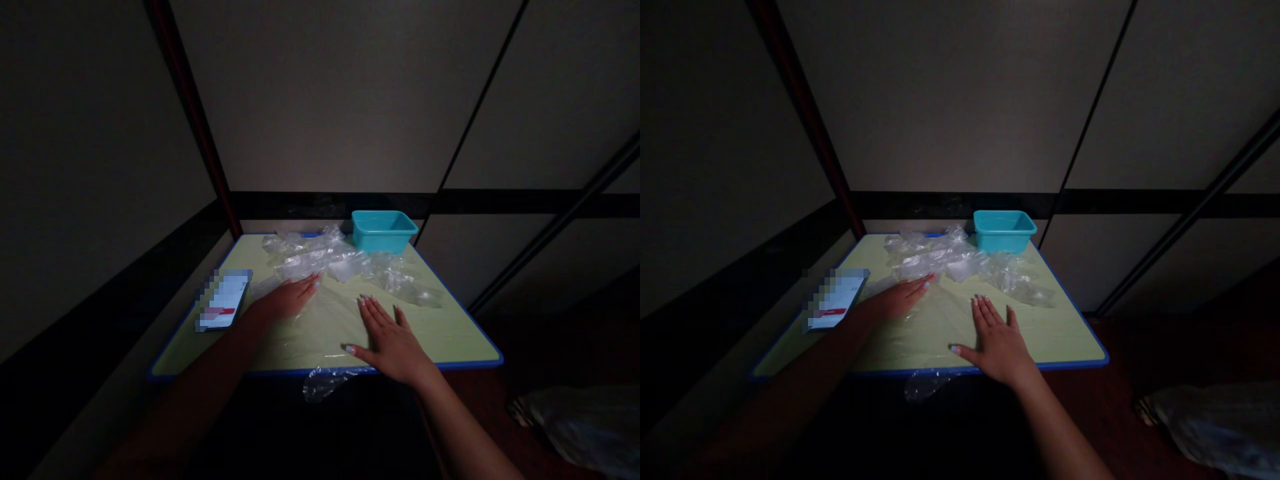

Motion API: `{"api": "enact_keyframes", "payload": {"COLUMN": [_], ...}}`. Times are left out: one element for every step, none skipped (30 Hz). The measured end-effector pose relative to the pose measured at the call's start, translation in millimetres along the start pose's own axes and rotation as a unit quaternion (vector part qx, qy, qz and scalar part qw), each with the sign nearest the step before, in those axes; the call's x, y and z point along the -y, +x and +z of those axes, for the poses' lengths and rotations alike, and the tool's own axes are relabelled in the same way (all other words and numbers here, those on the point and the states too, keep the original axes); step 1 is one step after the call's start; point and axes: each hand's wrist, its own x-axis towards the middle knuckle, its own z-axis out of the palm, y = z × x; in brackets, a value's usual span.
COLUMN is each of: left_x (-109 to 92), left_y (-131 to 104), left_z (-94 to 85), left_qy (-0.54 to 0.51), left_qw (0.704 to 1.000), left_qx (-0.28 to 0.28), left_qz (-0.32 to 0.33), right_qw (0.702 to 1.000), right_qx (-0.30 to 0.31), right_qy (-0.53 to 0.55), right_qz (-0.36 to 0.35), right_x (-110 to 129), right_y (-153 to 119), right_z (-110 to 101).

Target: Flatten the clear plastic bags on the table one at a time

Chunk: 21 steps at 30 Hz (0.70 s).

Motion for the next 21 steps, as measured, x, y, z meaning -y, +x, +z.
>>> {"api": "enact_keyframes", "payload": {"left_x": [-1.3, -2.8, -5.0, -8.0, -12.1, -17.7, -24.8, -33.1, -42.3, -51.6, -60.2, -67.3, -72.2, -74.7, -74.7, -72.5, -68.6, -63.5, -57.9, -52.3, -47.3], "left_y": [-1.0, -1.7, -2.3, -3.0, -4.0, -5.3, -7.1, -9.3, -11.6, -13.9, -15.9, -17.4, -18.3, -18.5, -18.1, -17.3, -16.4, -15.5, -14.9, -14.6, -14.7], "left_z": [-0.4, -0.6, -0.5, -0.2, 0.3, 1.1, 2.1, 3.5, 5.3, 7.5, 10.0, 12.7, 15.5, 18.3, 21.1, 23.7, 26.1, 28.3, 30.1, 31.7, 32.8], "left_qy": [0.018, 0.035, 0.049, 0.063, 0.075, 0.087, 0.097, 0.109, 0.116, 0.115, 0.115, 0.117, 0.124, 0.132, 0.143, 0.153, 0.162, 0.169, 0.174, 0.177, 0.178], "left_qw": [1.000, 0.999, 0.999, 0.998, 0.997, 0.996, 0.995, 0.993, 0.991, 0.990, 0.988, 0.986, 0.985, 0.983, 0.983, 0.983, 0.983, 0.984, 0.984, 0.984, 0.984], "left_qx": [0.002, 0.004, 0.004, 0.002, -0.006, -0.017, -0.030, -0.043, -0.047, -0.038, -0.027, -0.015, -0.008, -0.006, -0.007, -0.011, -0.014, -0.015, -0.013, -0.008, -0.003], "left_qz": [-0.005, -0.007, -0.007, -0.006, -0.006, -0.002, 0.008, 0.023, 0.049, 0.075, 0.097, 0.115, 0.124, 0.123, 0.115, 0.099, 0.081, 0.061, 0.044, 0.030, 0.020], "right_qw": [1.000, 1.000, 1.000, 1.000, 1.000, 1.000, 1.000, 0.999, 0.999, 0.999, 0.998, 0.998, 0.998, 0.998, 0.998, 0.998, 0.999, 0.999, 0.999, 0.999, 0.999], "right_qx": [-0.001, -0.003, -0.004, -0.005, -0.007, -0.011, -0.016, -0.023, -0.031, -0.039, -0.045, -0.049, -0.052, -0.052, -0.048, -0.042, -0.033, -0.024, -0.016, -0.012, -0.011], "right_qy": [0.001, 0.002, 0.003, 0.005, 0.007, 0.009, 0.012, 0.016, 0.021, 0.026, 0.030, 0.033, 0.033, 0.030, 0.025, 0.021, 0.017, 0.015, 0.014, 0.013, 0.012], "right_qz": [0.001, 0.004, 0.006, 0.009, 0.012, 0.015, 0.016, 0.017, 0.016, 0.017, 0.020, 0.026, 0.032, 0.038, 0.040, 0.039, 0.036, 0.032, 0.029, 0.028, 0.027], "right_x": [0.1, 0.2, 0.4, 0.6, 0.8, 0.8, 0.6, 0.2, -0.3, -1.0, -1.6, -2.2, -2.6, -2.8, -2.8, -2.7, -2.7, -2.7, -2.9, -3.2, -3.6], "right_y": [0.0, 0.1, 0.2, 0.3, 0.2, 0.1, -0.2, -0.7, -1.4, -2.3, -3.2, -4.1, -4.9, -5.7, -6.2, -6.4, -6.5, -6.4, -6.1, -5.8, -5.5], "right_z": [0.2, 0.5, 0.9, 1.3, 1.7, 2.0, 2.3, 2.4, 2.4, 2.0, 1.5, 0.7, -0.2, -1.2, -2.1, -2.9, -3.3, -3.5, -3.3, -2.7, -1.8]}}
